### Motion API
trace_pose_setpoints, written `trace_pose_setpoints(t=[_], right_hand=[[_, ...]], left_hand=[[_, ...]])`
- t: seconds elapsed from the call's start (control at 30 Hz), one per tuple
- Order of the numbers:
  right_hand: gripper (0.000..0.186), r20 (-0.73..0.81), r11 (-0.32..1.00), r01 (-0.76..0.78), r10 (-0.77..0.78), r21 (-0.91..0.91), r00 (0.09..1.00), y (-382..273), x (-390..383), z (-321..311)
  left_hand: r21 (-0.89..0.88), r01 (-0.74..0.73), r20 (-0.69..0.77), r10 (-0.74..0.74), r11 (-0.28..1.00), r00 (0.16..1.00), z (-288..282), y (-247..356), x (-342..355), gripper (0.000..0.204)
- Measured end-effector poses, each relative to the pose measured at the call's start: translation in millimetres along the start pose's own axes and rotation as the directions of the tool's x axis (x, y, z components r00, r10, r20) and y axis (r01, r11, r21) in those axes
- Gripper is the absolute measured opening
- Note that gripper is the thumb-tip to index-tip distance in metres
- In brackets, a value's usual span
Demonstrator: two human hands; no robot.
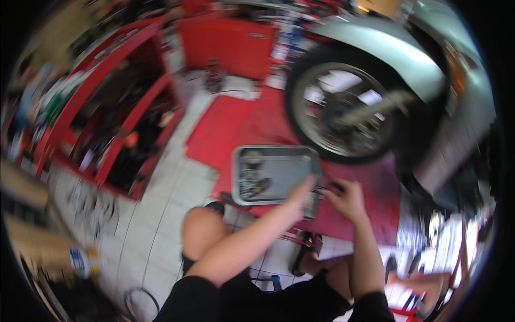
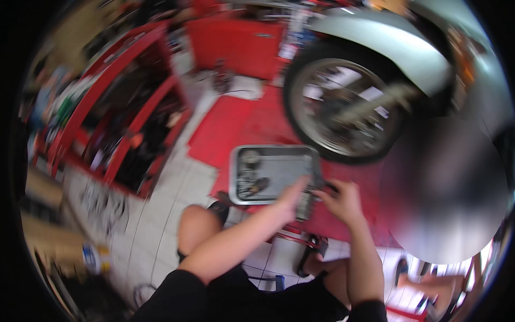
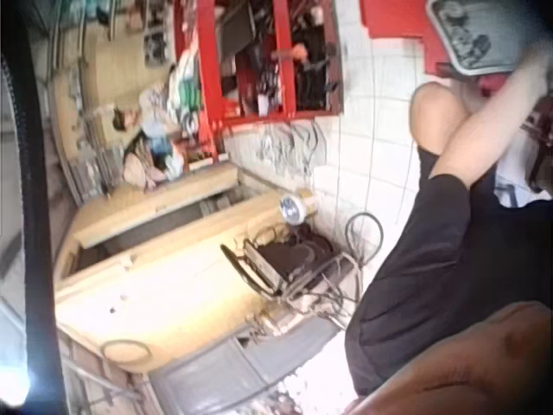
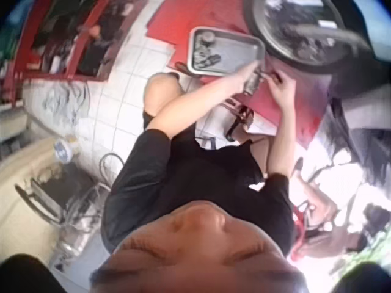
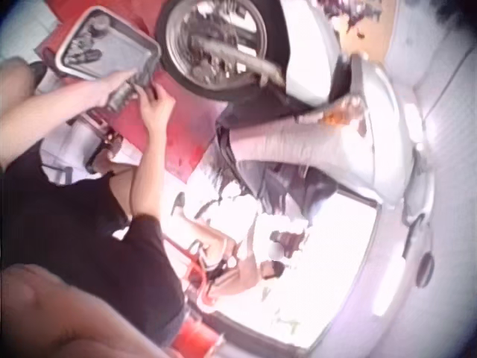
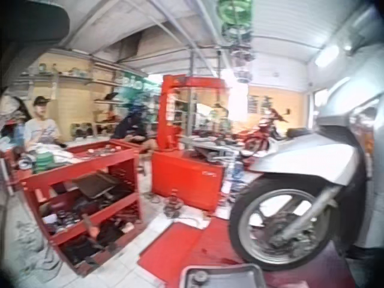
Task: The person sits in a workshop and uses a screwdriver to disassemble a cylindrical metal component, likely a starter motor, over a metal tray. They remove internal parts and place them into the tray while a scooter is elevated on a lift nearby.
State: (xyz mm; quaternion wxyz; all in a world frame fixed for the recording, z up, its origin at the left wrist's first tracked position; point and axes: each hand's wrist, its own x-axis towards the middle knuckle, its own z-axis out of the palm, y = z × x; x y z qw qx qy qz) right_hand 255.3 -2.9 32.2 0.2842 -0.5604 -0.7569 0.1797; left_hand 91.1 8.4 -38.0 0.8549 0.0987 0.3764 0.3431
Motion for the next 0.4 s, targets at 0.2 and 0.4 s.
trace_pose_setpoints(t=[0.2,0.4], right_hand=[[0.029,0.039,0.971,0.023,-0.033,0.236,0.999,-11,-5,-3],[0.024,0.151,0.964,0.018,-0.06,0.265,0.987,-14,-5,-1]], left_hand=[[0.225,-0.012,-0.038,0.021,0.974,0.999,4,23,-27,0.051],[0.215,0.088,-0.01,-0.088,0.973,0.996,-8,30,-25,0.052]])
